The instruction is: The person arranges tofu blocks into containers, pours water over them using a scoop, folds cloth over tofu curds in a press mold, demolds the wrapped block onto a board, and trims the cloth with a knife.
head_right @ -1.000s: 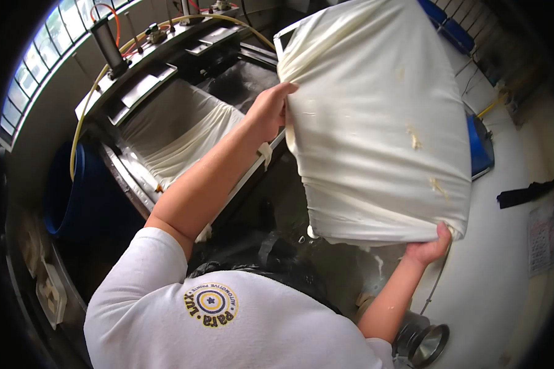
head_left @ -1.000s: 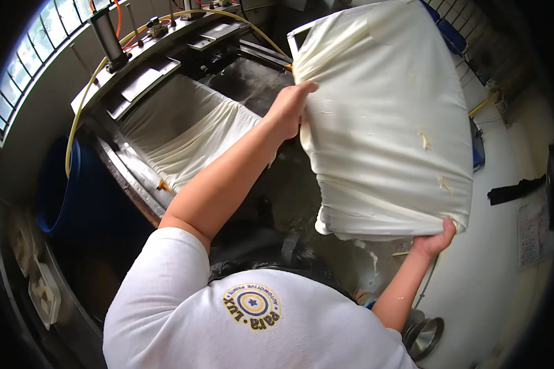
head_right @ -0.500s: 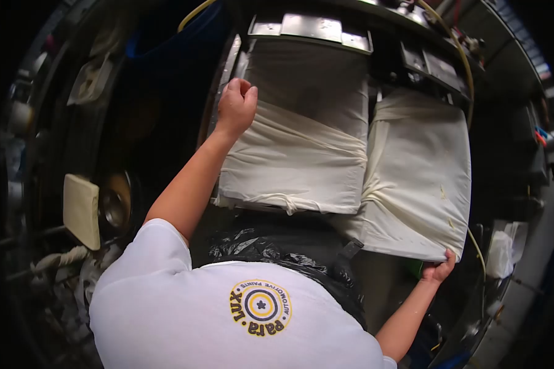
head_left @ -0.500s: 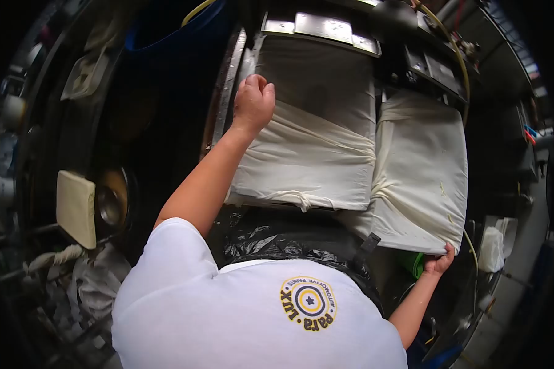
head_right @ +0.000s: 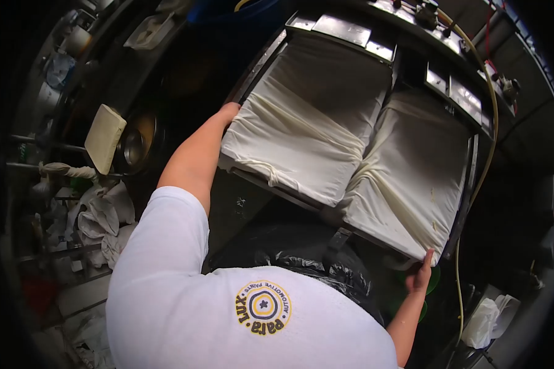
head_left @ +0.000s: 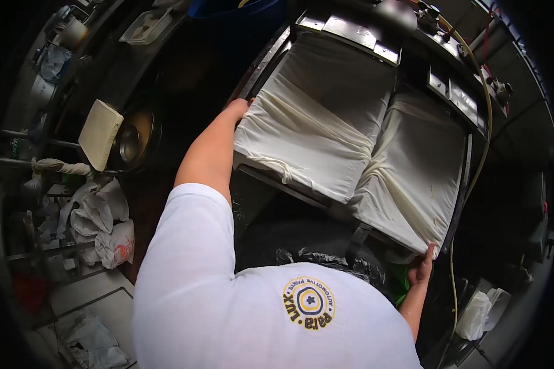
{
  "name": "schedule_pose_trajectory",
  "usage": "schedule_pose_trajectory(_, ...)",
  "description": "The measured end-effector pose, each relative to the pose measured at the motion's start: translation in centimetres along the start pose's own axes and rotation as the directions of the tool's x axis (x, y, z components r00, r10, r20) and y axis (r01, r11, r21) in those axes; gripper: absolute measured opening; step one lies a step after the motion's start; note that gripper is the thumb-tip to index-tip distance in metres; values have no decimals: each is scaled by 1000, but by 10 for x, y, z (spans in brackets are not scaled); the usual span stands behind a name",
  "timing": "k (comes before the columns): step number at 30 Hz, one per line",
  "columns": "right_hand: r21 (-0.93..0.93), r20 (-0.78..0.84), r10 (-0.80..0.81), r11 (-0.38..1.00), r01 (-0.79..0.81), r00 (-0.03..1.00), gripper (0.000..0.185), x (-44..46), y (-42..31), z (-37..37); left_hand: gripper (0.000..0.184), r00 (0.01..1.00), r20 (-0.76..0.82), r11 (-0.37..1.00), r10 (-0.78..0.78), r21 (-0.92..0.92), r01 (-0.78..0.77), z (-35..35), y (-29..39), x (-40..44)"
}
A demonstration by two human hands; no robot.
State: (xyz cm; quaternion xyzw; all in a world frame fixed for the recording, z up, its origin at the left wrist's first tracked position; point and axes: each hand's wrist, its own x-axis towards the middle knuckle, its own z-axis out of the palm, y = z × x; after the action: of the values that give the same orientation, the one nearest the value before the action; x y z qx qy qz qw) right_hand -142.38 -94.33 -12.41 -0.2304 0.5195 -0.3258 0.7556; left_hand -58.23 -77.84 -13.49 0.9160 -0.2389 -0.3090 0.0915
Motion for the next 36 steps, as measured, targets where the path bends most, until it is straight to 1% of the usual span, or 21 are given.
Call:
schedule_pose_trajectory(1, -139, 35, 54, 989, -48, 998, 87, -82, 41, -15, 72, 998, -65, 988, -23, 149, 32, -34, -60, -95)
schedule_pose_trajectory(2, -156, 50, 30, 987, -22, 998, 87, -143, 67, -26, 69, 988, -154, 989, -24, 143, 46, -46, -120, -158)
schedule_pose_trajectory(3, -346, 1, -50, 937, 47, 999, 85, -230, 100, -19, 59, 974, -227, 989, -12, 138, 44, -69, -188, -239)
schedule_pose_trajectory(5, -654, -66, -408, 707, 269, 911, 69, -280, 103, -13, 49, 958, -238, 987, -160, -57, 150, -96, -187, -319)
schedule_pose_trajectory(7, -697, 36, -435, 634, 335, 899, 59, -238, 88, -53, 50, 921, -383, 985, -67, 120, 122, -93, -170, -338)
schedule_pose_trajectory(8, -733, 116, -469, 555, 394, 876, 50, -241, 92, -68, 51, 918, -368, 989, -146, -32, 144, -96, -174, -356)
schedule_pose_trajectory(9, -602, 73, -372, 723, 338, 925, 42, -259, 94, -56, 47, 904, -408, 990, -125, -111, 87, -95, -174, -384)
schedule_pose_trajectory(10, -439, 30, -283, 858, 267, 959, 34, -281, 98, -25, 33, 915, -360, 948, -183, -310, 68, -94, -160, -422)
schedule_pose_trajectory(11, -348, 2, -185, 921, 174, 983, 29, -300, 103, -8, 32, 928, -347, 846, -135, -528, -74, -88, -169, -443)
schedule_pose_trajectory(14, -247, -4, -126, 961, 121, 992, 30, -303, 103, 2, 43, 791, -612, 848, -13, -425, -316, -54, -137, -502)
schedule_pose_trajectory(16, -268, -3, -113, 957, 108, 994, 31, -308, 100, 5, 33, 731, -673, 858, 114, -304, -414, -32, -126, -535)
schedule_pose_trajectory(17, -276, -3, -112, 955, 107, 994, 30, -308, 99, 3, 27, 741, -656, 857, 146, -290, -426, -24, -112, -554)
schedule_pose_trajectory(18, -288, 6, -106, 952, 103, 994, 30, -307, 96, 1, 23, 811, -574, 787, 115, -446, -427, -15, -101, -568)
schedule_pose_trajectory(20, -316, 0, -127, 941, 121, 992, 29, -311, 87, -3, 22, 857, -488, 801, 163, -441, -404, 0, -87, -586)
schedule_pose_trajectory(22, -349, 6, -146, 927, 139, 989, 28, -318, 82, -8, 23, 707, -537, 771, 460, -153, -618, 21, -57, -611)
schedule_pose_trajectory(24, -328, -38, -263, 915, 237, 964, 25, -322, 79, -13, 26, 734, -396, 740, 552, -173, -650, 39, -32, -631)
schedule_pose_trajectory(28, -299, -49, -282, 920, 255, 958, 24, -325, 79, -29, 34, 769, -146, 684, 623, -375, -625, 87, 9, -655)
schedule_pose_trajectory(30, -487, -146, -316, 848, 211, 937, 26, -319, 78, -33, 45, 733, -107, 685, 672, -286, -670, 104, 24, -665)
schedule_pose_trajectory(31, -485, -148, -322, 848, 215, 935, 26, -309, 79, -33, 46, 734, -64, 686, 676, -312, -658, 111, 30, -667)
schedule_pose_trajectory(33, -720, 20, -751, 447, 530, 660, 32, -280, 77, -25, 47, 729, -15, 683, 685, -336, -648, 119, 45, -674)
schedule_pose_trajectory(36, -765, 67, -746, 388, 513, 663, 34, -258, 55, 7, 47, 764, 142, 756, 630, -338, -561, 128, 66, -679)
